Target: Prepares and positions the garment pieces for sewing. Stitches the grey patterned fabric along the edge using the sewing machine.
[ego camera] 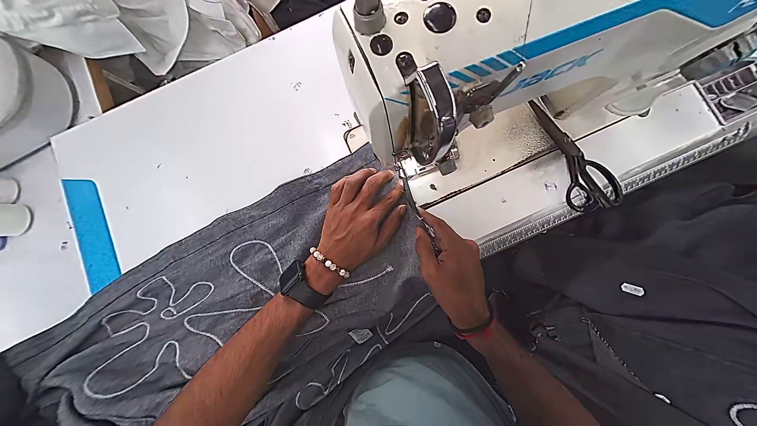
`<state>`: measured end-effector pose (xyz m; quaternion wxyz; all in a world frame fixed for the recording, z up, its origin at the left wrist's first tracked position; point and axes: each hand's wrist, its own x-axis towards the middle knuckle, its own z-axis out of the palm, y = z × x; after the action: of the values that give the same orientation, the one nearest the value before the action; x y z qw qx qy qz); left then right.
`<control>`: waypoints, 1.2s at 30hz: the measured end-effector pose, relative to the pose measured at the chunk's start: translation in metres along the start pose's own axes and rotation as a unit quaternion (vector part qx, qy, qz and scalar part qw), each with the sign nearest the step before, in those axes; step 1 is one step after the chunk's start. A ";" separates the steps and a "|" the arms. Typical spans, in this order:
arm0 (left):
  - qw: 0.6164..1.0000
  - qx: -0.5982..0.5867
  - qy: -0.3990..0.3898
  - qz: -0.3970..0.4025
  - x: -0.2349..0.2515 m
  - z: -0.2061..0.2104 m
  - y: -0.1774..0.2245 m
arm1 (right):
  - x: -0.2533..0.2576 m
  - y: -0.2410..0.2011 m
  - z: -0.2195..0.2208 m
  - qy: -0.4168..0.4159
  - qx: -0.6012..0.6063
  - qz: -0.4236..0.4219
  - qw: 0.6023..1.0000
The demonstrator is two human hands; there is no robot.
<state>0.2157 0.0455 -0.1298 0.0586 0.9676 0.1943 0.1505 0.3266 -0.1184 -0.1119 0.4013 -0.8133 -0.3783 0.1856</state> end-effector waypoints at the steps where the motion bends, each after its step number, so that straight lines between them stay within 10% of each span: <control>1: 1.000 0.004 0.004 0.003 0.002 0.000 0.000 | 0.003 -0.001 -0.001 0.005 -0.006 -0.001 1.000; 36: 1.000 0.021 -0.001 0.007 0.000 -0.002 -0.003 | -0.010 -0.012 -0.016 -0.017 -0.034 -0.010 0.999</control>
<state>0.2137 0.0483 -0.1284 0.0370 0.9700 0.1909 0.1459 0.3238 -0.1291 -0.0927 0.3688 -0.8191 -0.3996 0.1828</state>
